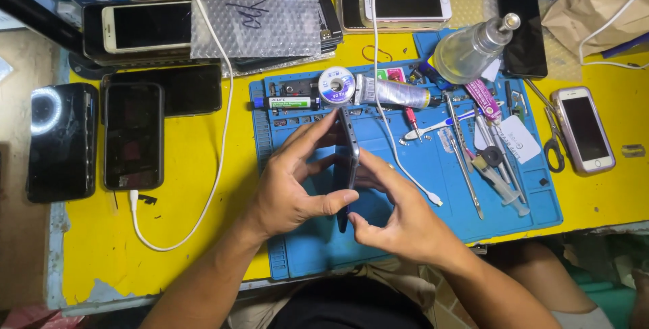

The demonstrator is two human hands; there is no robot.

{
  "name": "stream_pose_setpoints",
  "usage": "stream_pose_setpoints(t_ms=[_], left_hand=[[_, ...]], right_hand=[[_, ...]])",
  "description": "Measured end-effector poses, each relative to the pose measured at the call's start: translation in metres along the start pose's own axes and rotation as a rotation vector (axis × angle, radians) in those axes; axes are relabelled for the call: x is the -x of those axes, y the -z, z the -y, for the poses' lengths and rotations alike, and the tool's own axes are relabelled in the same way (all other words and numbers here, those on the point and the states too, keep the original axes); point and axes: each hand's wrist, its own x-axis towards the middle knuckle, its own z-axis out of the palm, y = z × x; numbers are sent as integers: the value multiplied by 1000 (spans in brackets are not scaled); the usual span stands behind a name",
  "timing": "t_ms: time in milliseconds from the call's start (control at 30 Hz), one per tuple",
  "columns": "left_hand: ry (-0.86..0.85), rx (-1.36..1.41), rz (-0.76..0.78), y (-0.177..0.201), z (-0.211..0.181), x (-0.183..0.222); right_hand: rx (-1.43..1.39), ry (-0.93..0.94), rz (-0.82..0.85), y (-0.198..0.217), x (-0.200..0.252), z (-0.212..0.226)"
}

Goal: Removing the back cover of a smartphone and inspecting internal components on a repair bench.

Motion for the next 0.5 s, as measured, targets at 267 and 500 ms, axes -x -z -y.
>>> stream_pose_setpoints(t_ms=[267,500], left_hand=[[20,51,-6,0,0,-1],[47,-22,-39,-6,-6,-1]], right_hand=[[113,75,3,-1,-3,2],[283,210,-72,-12,0,6]])
